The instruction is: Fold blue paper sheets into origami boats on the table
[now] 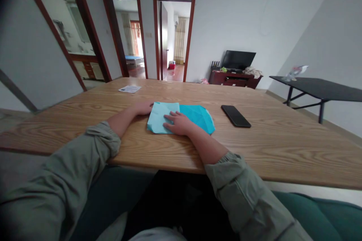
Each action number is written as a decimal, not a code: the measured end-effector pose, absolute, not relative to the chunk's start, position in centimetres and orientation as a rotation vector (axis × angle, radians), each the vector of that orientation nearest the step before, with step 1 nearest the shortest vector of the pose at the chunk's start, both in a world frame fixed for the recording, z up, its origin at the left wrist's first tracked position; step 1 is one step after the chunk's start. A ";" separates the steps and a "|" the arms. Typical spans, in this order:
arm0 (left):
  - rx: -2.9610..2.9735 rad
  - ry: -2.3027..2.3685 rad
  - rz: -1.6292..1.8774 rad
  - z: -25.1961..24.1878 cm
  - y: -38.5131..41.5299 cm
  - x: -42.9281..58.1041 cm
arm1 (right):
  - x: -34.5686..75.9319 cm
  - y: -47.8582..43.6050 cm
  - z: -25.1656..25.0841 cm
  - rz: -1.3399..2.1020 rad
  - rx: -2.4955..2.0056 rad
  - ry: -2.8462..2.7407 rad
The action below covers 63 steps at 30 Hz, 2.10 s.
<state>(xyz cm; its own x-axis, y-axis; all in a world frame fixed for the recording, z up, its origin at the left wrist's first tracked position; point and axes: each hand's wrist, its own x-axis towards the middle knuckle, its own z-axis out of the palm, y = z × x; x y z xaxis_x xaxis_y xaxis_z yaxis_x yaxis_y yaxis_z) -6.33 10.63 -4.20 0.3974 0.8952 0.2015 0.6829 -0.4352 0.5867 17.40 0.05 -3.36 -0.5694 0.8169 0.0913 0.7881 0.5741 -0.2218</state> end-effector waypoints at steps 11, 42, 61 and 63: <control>2.318 1.308 0.367 -3.2 8.3 -6.0 | 21.5 3.0 -3.9 0.467 -1.689 -1.894; 1.999 1.016 1.211 -2.5 7.4 -4.1 | 22.5 3.7 -4.1 0.695 -1.130 -1.786; 1.839 1.149 1.466 -0.8 7.2 -3.5 | 22.0 2.3 -2.2 0.887 -1.152 -1.532; 1.838 1.156 1.487 -0.5 6.8 -3.2 | 22.1 2.3 -1.7 0.894 -1.143 -1.444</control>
